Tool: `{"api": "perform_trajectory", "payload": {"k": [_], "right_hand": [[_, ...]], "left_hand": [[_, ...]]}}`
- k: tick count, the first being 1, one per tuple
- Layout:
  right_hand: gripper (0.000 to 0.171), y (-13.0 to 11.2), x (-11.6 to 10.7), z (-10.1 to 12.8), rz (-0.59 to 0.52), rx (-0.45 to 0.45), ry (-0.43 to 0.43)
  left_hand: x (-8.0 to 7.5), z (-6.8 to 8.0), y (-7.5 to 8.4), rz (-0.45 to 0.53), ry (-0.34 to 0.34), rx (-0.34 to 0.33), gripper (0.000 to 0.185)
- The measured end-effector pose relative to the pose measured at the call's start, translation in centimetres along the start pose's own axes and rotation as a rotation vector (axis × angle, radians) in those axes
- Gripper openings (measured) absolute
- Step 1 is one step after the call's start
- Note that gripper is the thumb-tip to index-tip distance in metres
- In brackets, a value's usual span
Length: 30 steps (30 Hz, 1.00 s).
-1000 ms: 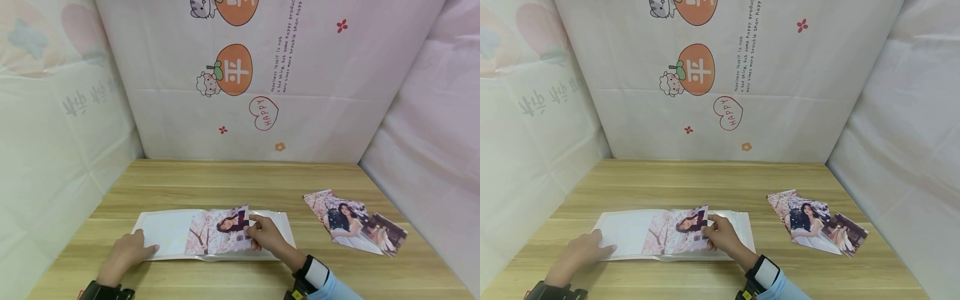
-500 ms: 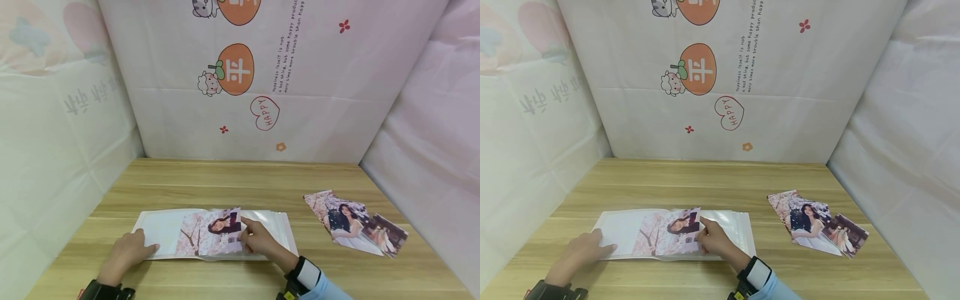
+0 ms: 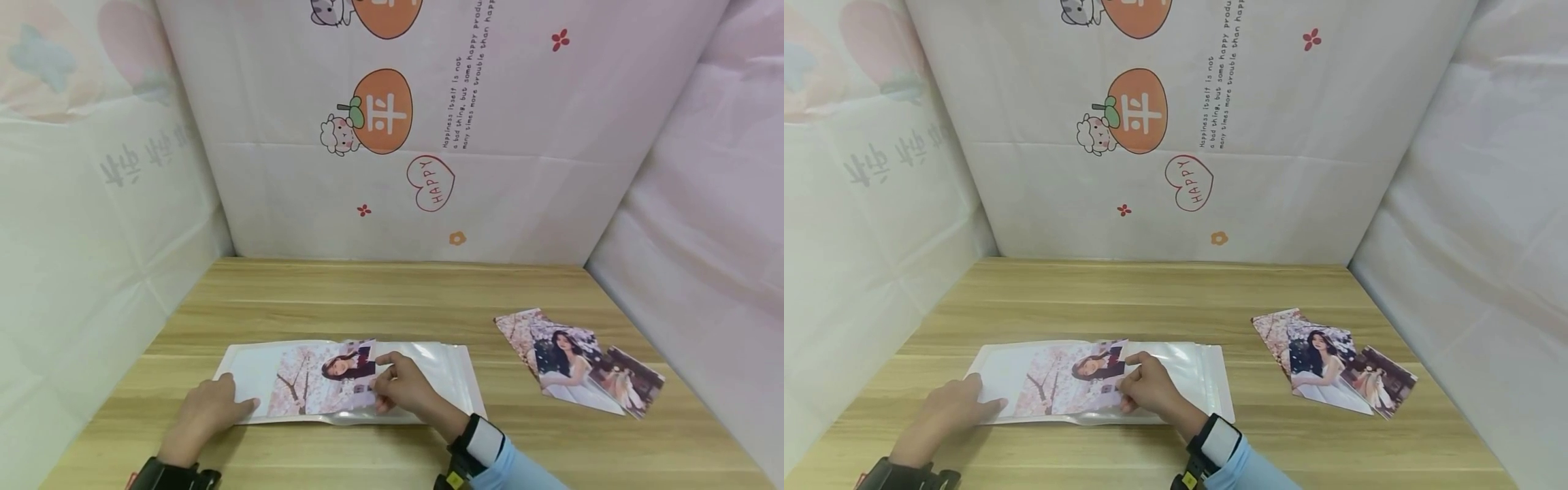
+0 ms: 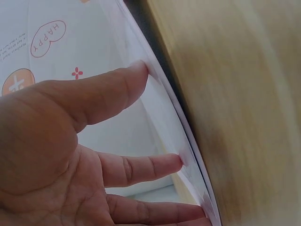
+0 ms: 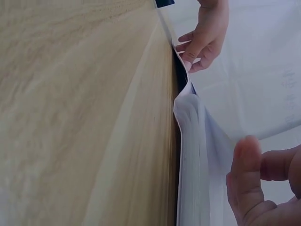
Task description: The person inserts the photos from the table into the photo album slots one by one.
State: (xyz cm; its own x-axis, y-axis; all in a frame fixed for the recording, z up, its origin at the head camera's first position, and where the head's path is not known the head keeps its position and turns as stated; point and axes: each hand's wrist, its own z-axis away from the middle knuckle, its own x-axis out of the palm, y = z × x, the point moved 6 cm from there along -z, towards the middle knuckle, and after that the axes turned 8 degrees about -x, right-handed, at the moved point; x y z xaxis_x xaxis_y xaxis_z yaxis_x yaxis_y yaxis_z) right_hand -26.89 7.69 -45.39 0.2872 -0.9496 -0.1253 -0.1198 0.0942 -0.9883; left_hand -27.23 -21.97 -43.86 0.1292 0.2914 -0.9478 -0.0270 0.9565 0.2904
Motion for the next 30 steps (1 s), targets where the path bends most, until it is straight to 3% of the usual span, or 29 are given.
{"api": "perform_trajectory", "payload": {"k": [7, 25, 30], "right_hand": [[0.049, -0.2, 1.6, -0.4, -0.057, 0.029, -0.014], [0.05, 0.2, 3.5, -0.5, -0.038, 0.072, -0.033], [0.051, -0.3, 3.8, -0.5, -0.037, 0.047, -0.044]], "left_hand": [[-0.2, 0.1, -0.1, -0.001, 0.005, 0.002, 0.051], [-0.3, 0.3, 0.1, 0.003, 0.003, -0.002, 0.049], [-0.3, 0.2, 0.0, 0.003, 0.01, 0.005, 0.048]]}}
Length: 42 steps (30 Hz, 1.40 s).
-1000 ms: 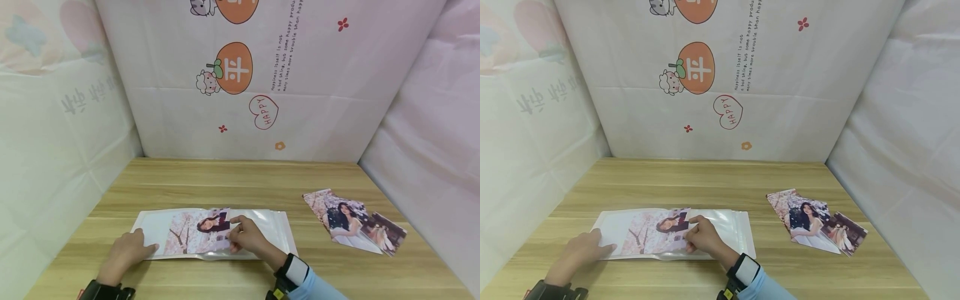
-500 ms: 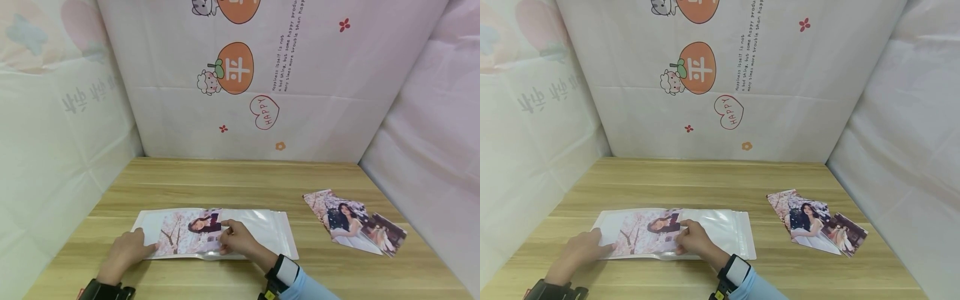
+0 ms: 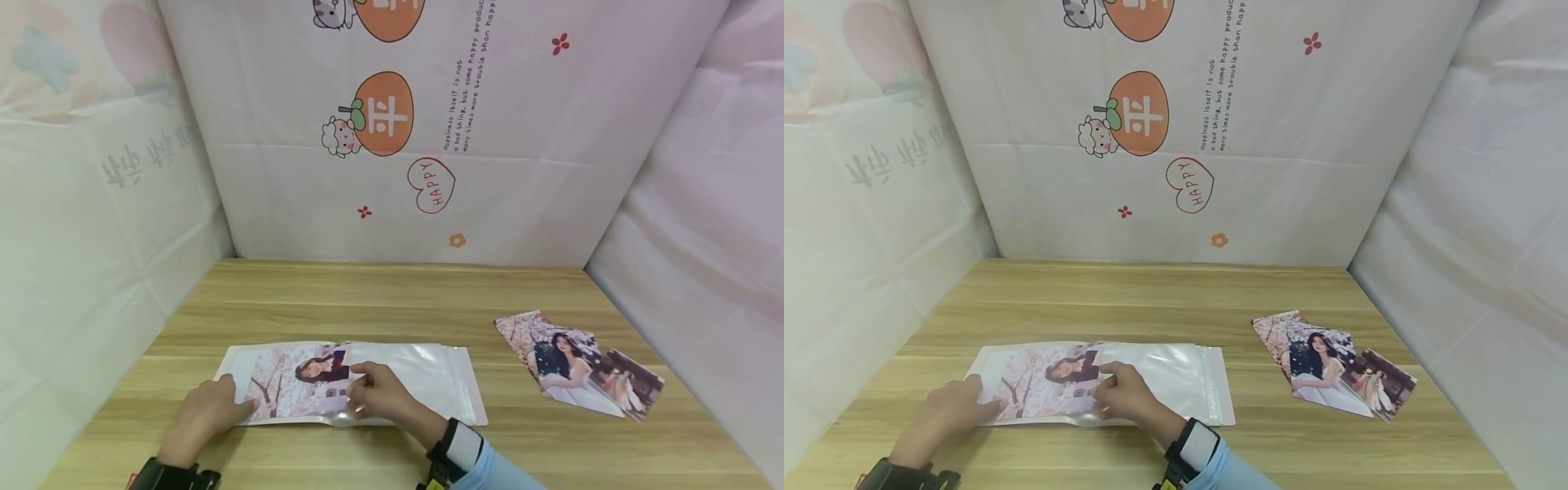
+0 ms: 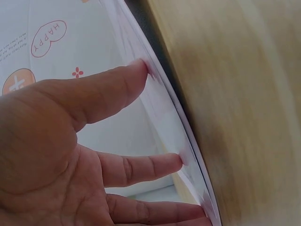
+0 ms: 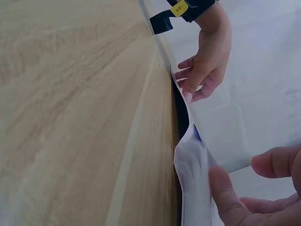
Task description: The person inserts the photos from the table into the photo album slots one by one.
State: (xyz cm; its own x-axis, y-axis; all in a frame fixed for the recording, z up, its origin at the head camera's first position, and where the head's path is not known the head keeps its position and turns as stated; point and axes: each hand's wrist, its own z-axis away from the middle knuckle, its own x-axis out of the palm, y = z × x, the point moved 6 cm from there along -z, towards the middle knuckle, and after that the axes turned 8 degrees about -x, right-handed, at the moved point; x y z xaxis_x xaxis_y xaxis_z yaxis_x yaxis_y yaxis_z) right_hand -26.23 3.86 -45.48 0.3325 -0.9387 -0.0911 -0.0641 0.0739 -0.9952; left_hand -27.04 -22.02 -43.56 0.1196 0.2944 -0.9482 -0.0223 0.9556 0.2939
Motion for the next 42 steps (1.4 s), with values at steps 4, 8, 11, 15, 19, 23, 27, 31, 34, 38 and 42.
{"api": "perform_trajectory", "payload": {"k": [4, 8, 11, 15, 19, 23, 27, 31, 34, 38, 42], "right_hand": [[0.05, -0.4, 0.4, 0.0, -0.018, -0.021, -0.014], [0.048, -0.6, 0.9, -0.1, -0.048, -0.028, -0.014], [0.047, -0.7, 1.2, -0.1, -0.064, -0.03, -0.019], [0.045, -0.8, 1.7, -0.2, -0.071, -0.03, -0.03], [0.043, -0.8, 2.2, -0.4, -0.067, -0.028, -0.037], [0.042, -0.7, 2.8, -0.5, -0.069, -0.023, -0.045], [0.04, -0.6, 3.3, -0.5, -0.079, -0.013, -0.045], [0.04, -0.6, 3.7, -0.6, -0.073, -0.003, -0.048], [0.04, -0.7, 3.9, -0.7, -0.063, -0.004, -0.041], [0.039, -1.0, 4.3, -0.7, -0.042, -0.016, -0.037], [0.039, -1.0, 4.3, -0.8, -0.005, -0.027, -0.049]], "left_hand": [[0.1, -0.2, -0.2, -0.002, 0.004, 0.002, 0.047], [0.3, -0.4, -0.3, -0.007, 0.011, 0.002, 0.049], [0.3, -0.5, -0.3, -0.017, 0.012, 0.002, 0.052], [0.3, -0.5, -0.2, -0.019, 0.007, 0.002, 0.052], [0.1, -0.4, 0.0, -0.014, 0.012, 0.001, 0.048], [0.1, -0.3, 0.0, -0.019, 0.025, -0.001, 0.045], [0.1, -0.3, -0.1, -0.017, 0.032, 0.004, 0.041], [0.1, -0.3, -0.2, -0.011, 0.036, 0.009, 0.039], [0.1, -0.4, -0.2, -0.01, 0.034, 0.009, 0.038], [0.1, -0.4, 0.0, -0.013, 0.025, 0.006, 0.038], [0.1, -0.5, 0.1, -0.016, 0.01, -0.003, 0.039]]}}
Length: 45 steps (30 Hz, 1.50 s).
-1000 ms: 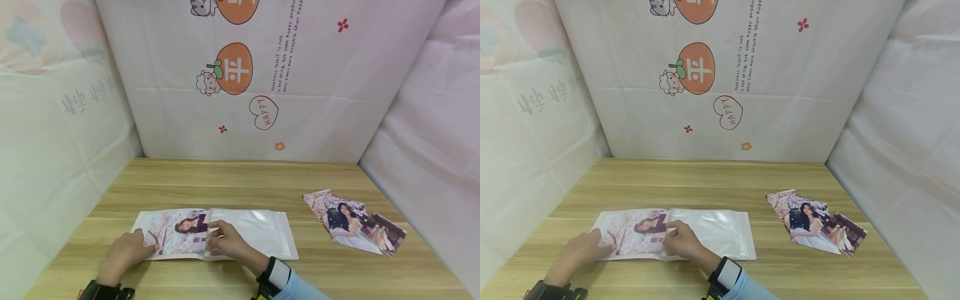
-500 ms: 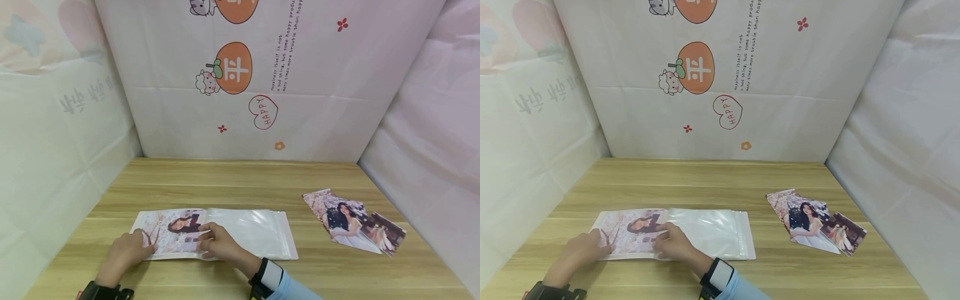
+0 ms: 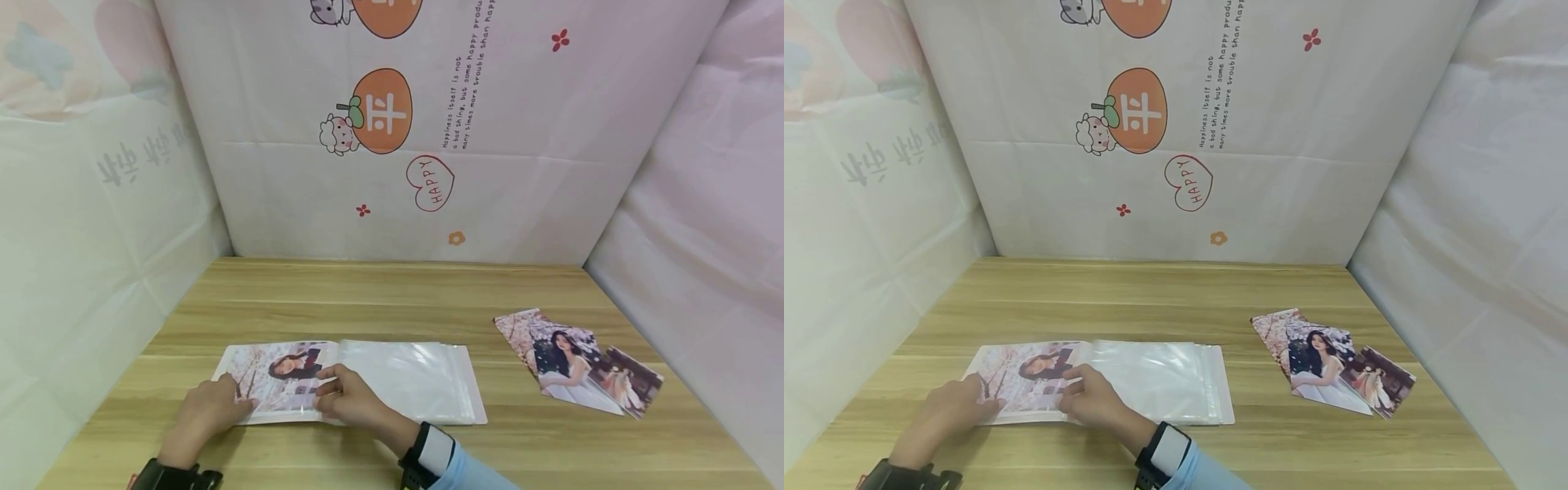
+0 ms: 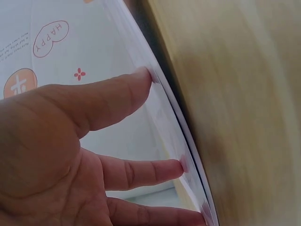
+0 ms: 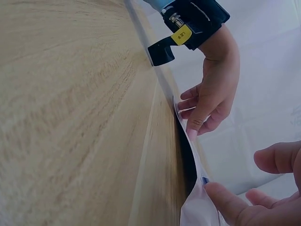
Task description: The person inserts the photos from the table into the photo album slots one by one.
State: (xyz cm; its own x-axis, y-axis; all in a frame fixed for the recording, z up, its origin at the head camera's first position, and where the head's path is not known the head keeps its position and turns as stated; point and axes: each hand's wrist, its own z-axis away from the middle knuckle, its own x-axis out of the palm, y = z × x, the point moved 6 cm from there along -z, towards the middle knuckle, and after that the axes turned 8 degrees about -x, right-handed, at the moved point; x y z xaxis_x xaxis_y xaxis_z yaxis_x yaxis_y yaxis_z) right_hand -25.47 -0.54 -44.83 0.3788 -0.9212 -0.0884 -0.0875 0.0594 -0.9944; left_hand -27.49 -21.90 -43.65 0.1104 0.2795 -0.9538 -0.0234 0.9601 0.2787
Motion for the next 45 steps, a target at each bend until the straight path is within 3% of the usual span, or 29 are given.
{"api": "perform_trajectory", "payload": {"k": [15, 28, 36, 45], "right_hand": [[0.038, -0.2, -0.2, 0.1, 0.076, -0.014, -0.055], [0.036, -0.1, -1.0, 0.2, 0.095, -0.037, -0.033], [0.038, -0.6, -3.6, 0.8, 0.103, -0.059, 0.011], [0.037, -0.4, -9.4, 1.6, 0.406, -0.167, 0.134]], "left_hand": [[0.2, -0.2, 0.1, 0.006, -0.015, -0.023, 0.044], [0.5, -0.4, 0.6, -0.009, -0.011, -0.022, 0.051], [0.6, -0.3, 0.5, -0.004, -0.031, -0.027, 0.046], [0.8, -0.3, 0.3, 0.003, -0.037, -0.013, 0.039]]}}
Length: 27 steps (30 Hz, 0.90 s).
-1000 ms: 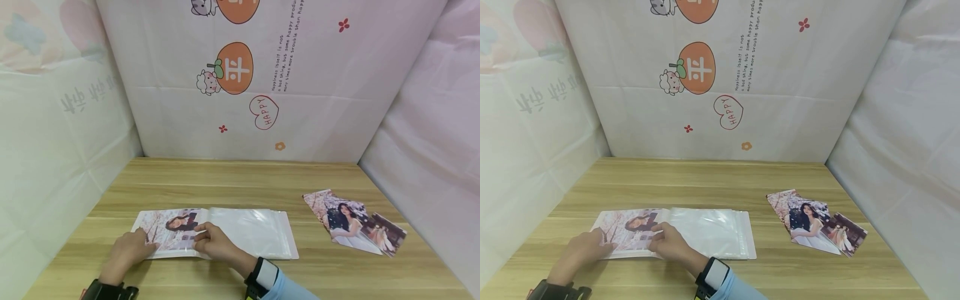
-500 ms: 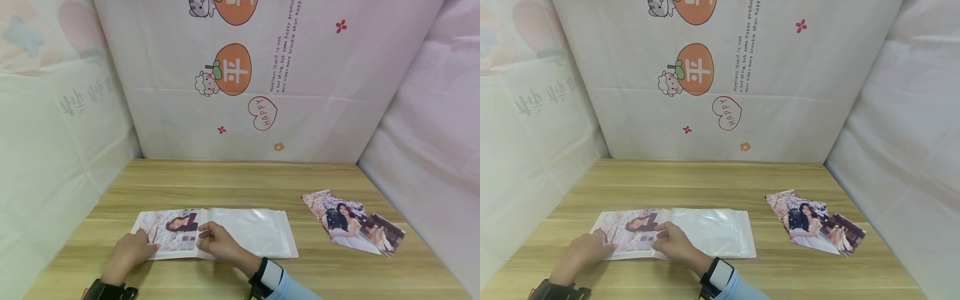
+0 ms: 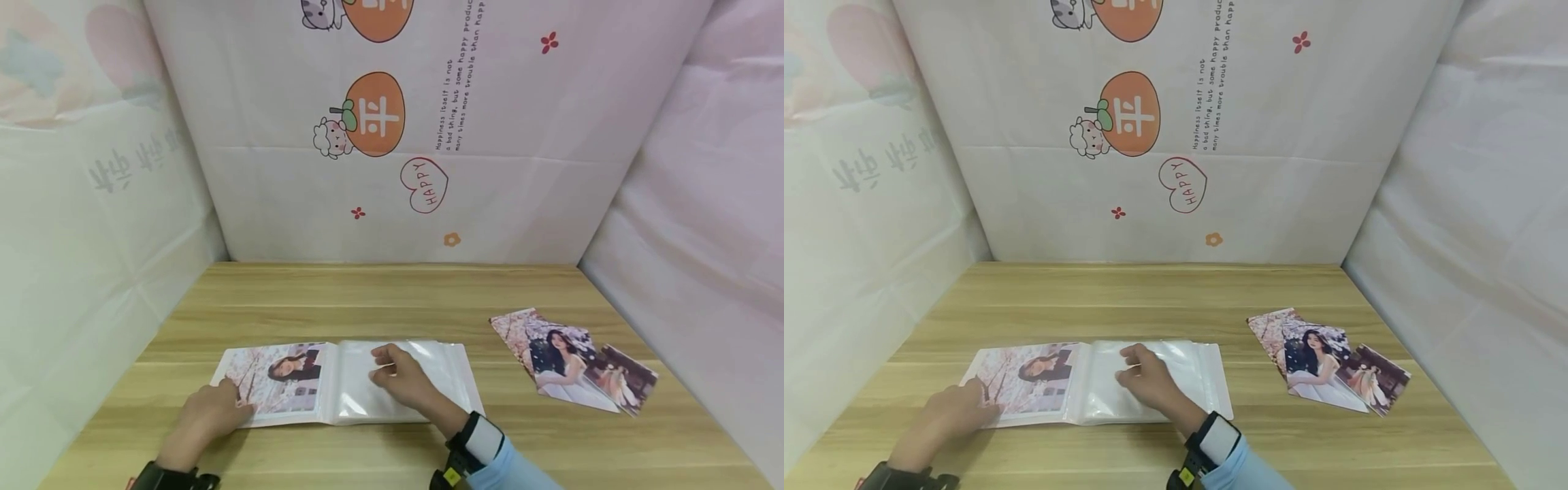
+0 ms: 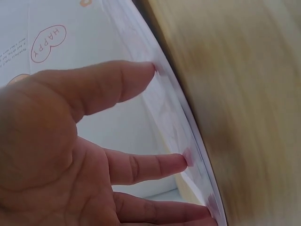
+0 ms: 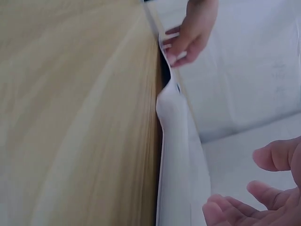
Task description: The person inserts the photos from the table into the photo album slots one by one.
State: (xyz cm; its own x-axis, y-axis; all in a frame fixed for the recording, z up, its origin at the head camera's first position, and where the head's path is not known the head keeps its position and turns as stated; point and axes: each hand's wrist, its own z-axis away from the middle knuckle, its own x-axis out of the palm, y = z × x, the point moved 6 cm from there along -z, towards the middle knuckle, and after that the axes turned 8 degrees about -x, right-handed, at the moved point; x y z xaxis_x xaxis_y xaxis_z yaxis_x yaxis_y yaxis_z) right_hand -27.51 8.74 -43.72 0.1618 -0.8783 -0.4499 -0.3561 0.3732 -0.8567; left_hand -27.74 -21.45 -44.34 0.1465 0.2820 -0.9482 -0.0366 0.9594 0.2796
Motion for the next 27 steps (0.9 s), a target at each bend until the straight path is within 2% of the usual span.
{"api": "perform_trajectory", "payload": {"k": [4, 11, 18, 27], "right_hand": [[0.035, 1.4, -2.8, 0.5, 0.076, 0.006, 0.079], [0.034, 3.1, -7.6, 1.6, 0.161, 0.068, 0.202], [0.039, 4.2, -12.7, 3.1, 0.274, 0.167, 0.21], [0.043, 6.1, -19.1, 5.6, 0.454, 0.235, 0.168]], "left_hand": [[0.0, 0.0, -0.3, 0.013, 0.0, 0.006, 0.041], [0.2, -0.2, -0.6, 0.016, -0.024, -0.002, 0.043], [-0.1, 0.0, -0.4, 0.012, -0.015, 0.004, 0.047], [-0.2, 0.1, -0.4, 0.022, -0.018, -0.008, 0.048]]}}
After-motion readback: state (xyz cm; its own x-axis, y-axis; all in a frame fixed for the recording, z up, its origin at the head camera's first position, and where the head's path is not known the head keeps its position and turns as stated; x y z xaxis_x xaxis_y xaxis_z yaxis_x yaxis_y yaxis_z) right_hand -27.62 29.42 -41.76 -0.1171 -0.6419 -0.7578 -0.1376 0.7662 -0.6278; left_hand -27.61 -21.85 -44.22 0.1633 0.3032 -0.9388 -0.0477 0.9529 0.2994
